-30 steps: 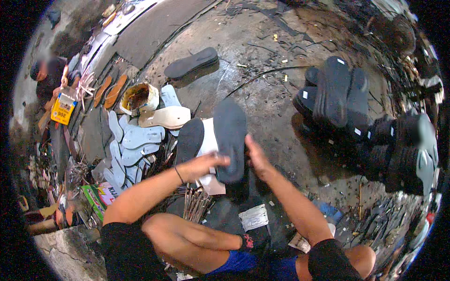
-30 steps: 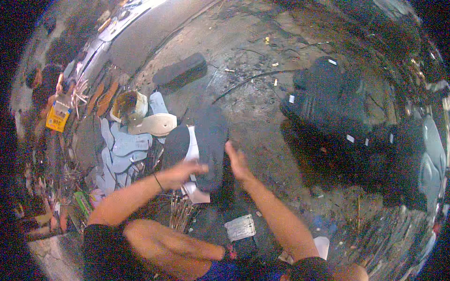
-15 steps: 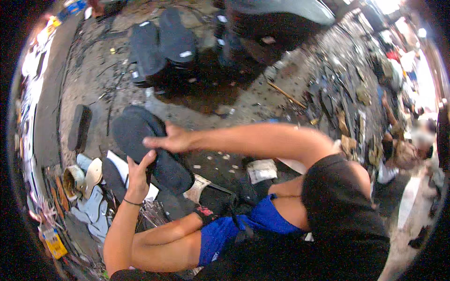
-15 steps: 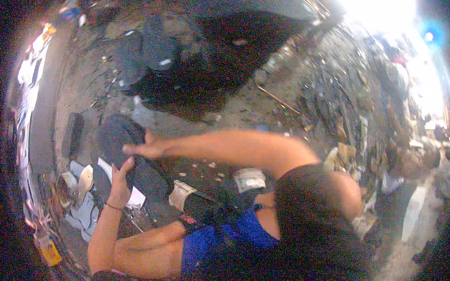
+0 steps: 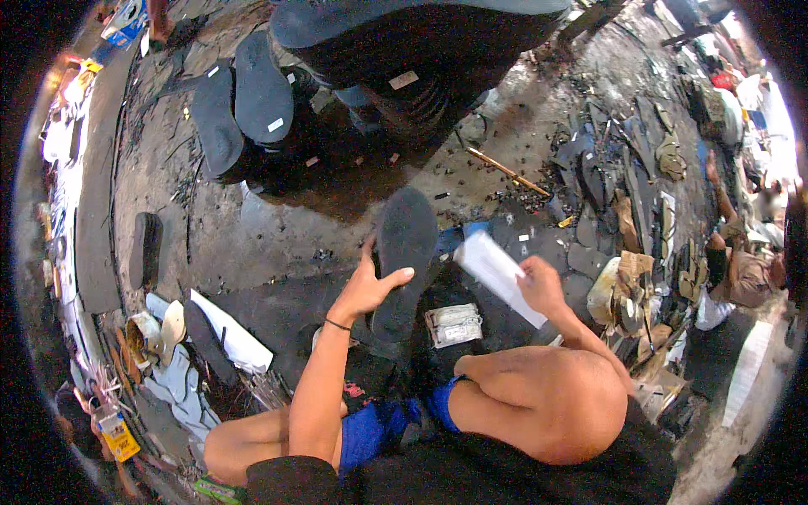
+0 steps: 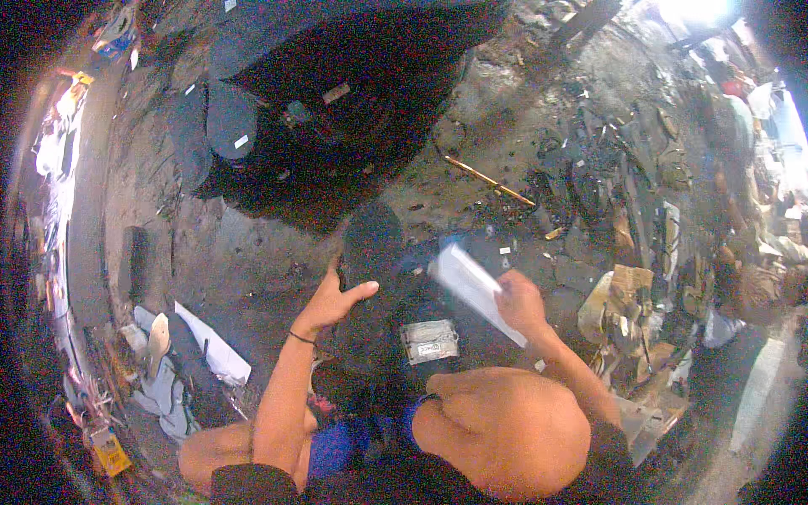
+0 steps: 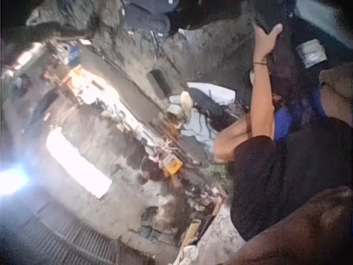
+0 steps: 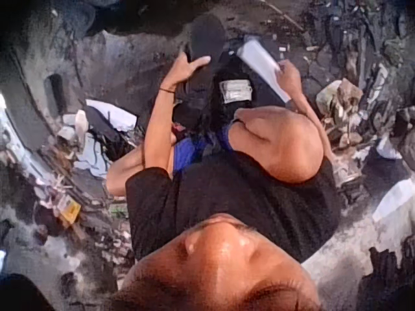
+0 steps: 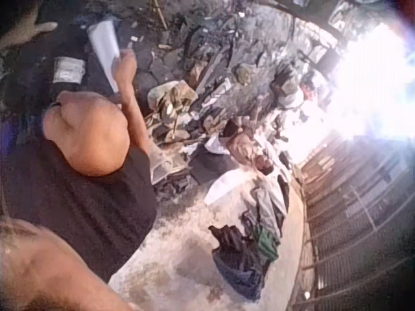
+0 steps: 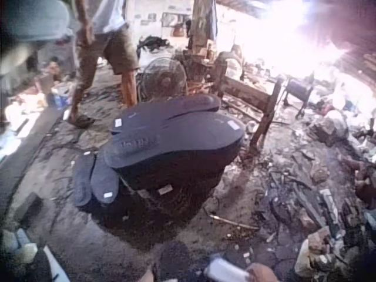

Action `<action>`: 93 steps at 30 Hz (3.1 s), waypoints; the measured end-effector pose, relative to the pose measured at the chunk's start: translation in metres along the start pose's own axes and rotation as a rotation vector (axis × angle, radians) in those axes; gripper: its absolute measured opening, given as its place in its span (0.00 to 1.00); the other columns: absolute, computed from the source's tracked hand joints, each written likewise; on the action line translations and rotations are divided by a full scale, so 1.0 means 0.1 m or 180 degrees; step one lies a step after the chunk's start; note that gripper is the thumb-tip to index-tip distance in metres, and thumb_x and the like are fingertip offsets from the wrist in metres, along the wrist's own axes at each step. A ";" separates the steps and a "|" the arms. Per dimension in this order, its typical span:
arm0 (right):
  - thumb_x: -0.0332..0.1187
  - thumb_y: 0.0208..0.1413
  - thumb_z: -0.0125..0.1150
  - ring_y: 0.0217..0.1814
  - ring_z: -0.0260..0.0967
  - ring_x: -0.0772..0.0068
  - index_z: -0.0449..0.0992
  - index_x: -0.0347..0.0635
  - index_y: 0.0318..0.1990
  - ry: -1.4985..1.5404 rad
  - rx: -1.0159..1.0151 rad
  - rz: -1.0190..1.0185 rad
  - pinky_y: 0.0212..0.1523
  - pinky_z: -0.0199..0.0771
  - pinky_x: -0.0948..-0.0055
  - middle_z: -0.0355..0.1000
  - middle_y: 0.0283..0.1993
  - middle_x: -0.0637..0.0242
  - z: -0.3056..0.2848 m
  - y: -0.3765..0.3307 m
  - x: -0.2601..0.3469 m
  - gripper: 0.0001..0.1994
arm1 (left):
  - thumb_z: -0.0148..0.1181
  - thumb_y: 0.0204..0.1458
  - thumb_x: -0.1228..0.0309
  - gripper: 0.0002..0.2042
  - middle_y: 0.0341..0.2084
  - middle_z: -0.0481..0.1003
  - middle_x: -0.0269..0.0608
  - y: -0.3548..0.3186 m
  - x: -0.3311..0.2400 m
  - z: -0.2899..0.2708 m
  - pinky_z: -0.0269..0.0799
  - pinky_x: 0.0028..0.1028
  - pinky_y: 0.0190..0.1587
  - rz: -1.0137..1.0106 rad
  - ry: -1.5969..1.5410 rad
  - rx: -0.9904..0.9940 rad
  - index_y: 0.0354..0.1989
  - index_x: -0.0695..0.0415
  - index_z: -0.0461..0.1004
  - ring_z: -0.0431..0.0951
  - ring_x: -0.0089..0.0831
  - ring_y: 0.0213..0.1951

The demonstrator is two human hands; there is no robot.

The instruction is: The person sits on the floor and repeatedly picks up black shoe insoles, applies small white labels to them, and stacks the labeled insoles. The person handles the insoles one at a time and places the finished items into a growing pile.

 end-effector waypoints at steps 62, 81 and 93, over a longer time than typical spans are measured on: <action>0.29 0.56 0.67 0.41 0.79 0.54 0.75 0.42 0.48 0.1948 0.0052 -0.1118 0.42 0.79 0.61 0.79 0.37 0.57 0.11 0.30 1.99 0.13 | 0.57 0.66 0.65 0.17 0.48 0.77 0.42 -0.42 -0.58 0.57 0.81 0.31 0.51 -0.0182 -0.2267 -0.1614 0.54 0.66 0.74 0.79 0.30 0.46; 0.21 0.58 0.60 0.47 0.77 0.52 0.65 0.40 0.62 0.1591 -0.0227 -0.1897 0.45 0.82 0.62 0.69 0.53 0.51 0.12 0.21 2.10 0.24 | 0.60 0.64 0.69 0.15 0.45 0.78 0.41 -0.42 -0.52 0.59 0.82 0.32 0.43 0.0223 -0.2322 -0.1914 0.55 0.65 0.72 0.81 0.30 0.41; 0.14 0.54 0.62 0.56 0.70 0.64 0.69 0.35 0.59 0.2317 -0.0366 -0.1772 0.48 0.87 0.73 0.54 0.62 0.54 0.07 0.24 2.06 0.24 | 0.60 0.64 0.70 0.14 0.45 0.77 0.39 -0.42 -0.58 0.65 0.81 0.34 0.46 -0.0320 -0.2968 -0.1689 0.54 0.62 0.71 0.79 0.29 0.46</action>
Point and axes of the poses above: each hand's wrist, its own y-axis towards the middle knuckle, its own z-axis out of the palm, x = y × z, the point moved 5 cm from there along y, towards the middle knuckle
